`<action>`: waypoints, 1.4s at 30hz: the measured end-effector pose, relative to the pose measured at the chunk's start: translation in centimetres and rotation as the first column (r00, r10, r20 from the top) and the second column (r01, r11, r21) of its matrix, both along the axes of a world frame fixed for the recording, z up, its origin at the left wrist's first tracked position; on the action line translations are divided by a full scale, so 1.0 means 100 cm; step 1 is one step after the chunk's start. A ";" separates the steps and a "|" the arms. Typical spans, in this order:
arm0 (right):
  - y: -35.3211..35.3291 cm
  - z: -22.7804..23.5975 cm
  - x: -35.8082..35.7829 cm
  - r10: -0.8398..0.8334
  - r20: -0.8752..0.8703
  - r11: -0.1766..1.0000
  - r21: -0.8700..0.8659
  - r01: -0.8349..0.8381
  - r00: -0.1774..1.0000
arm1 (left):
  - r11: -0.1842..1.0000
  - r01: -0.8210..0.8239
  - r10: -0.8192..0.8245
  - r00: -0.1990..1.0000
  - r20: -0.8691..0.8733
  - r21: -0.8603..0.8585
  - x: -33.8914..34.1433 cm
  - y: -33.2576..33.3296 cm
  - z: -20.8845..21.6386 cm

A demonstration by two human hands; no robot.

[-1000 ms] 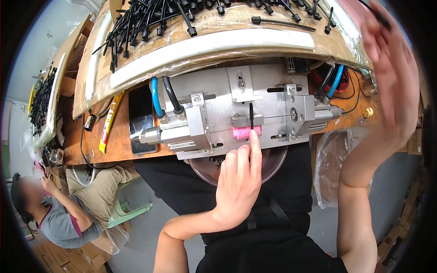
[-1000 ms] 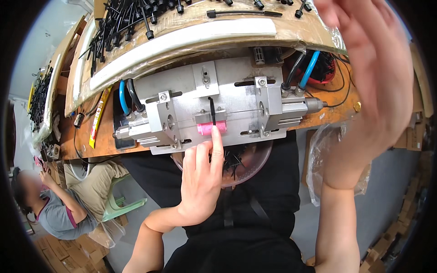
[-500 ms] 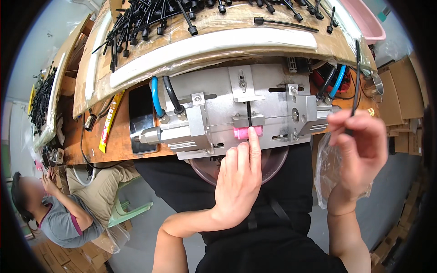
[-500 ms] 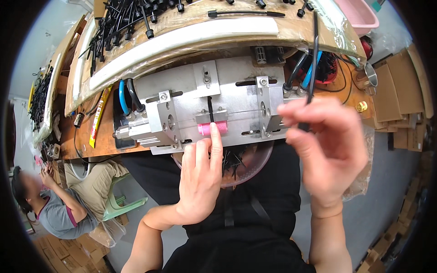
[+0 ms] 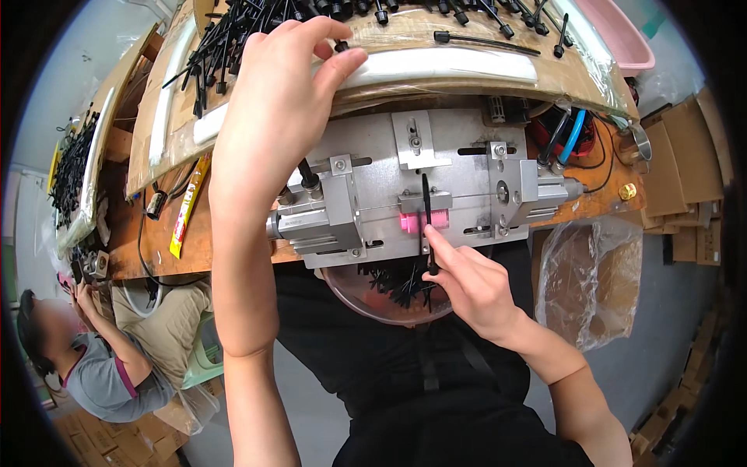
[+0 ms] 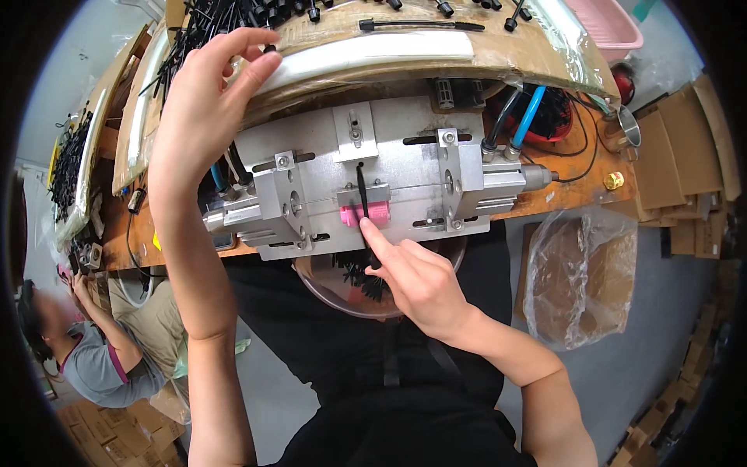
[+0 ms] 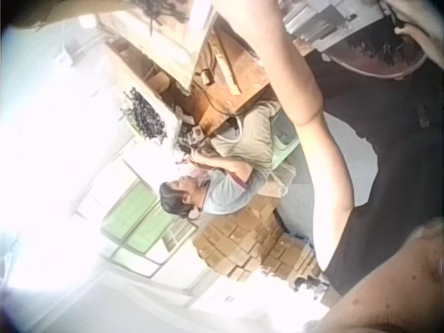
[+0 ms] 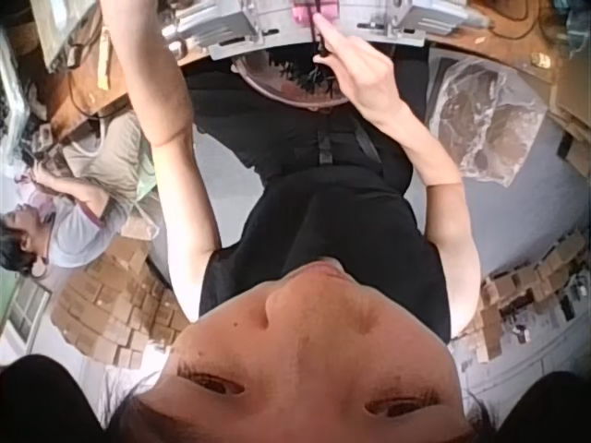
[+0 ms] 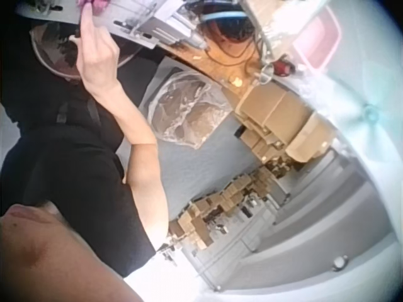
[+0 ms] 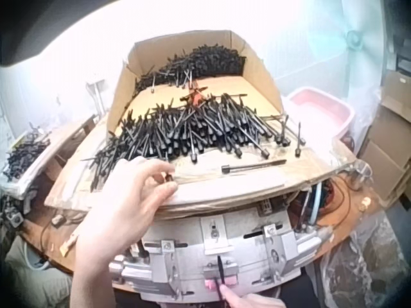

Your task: The person repeatedly picks up black plastic rods from a cardboard box and inserts them into a pink cylindrical fixture on a metal machine. They then remove the rods and place them into a clear bowl below the machine. The process is repeated continuously throughout the clip.

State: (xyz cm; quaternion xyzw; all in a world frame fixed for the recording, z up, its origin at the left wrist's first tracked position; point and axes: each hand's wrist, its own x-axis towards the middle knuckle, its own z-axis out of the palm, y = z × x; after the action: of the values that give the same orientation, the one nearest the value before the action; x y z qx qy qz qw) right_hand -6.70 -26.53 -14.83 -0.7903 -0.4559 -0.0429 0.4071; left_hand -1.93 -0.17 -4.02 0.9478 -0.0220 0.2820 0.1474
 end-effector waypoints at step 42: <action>0.001 -0.007 -0.001 -0.019 0.045 0.997 0.071 0.015 0.999 | 0.997 0.034 -0.037 0.999 -0.030 -0.073 0.056 -0.028 0.013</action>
State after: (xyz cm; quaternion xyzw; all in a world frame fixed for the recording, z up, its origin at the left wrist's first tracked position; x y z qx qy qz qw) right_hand -6.85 -26.40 -15.48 -0.7782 -0.4564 -0.0802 0.4239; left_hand 3.68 -2.94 -2.71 0.9455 -0.0263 0.2653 0.1871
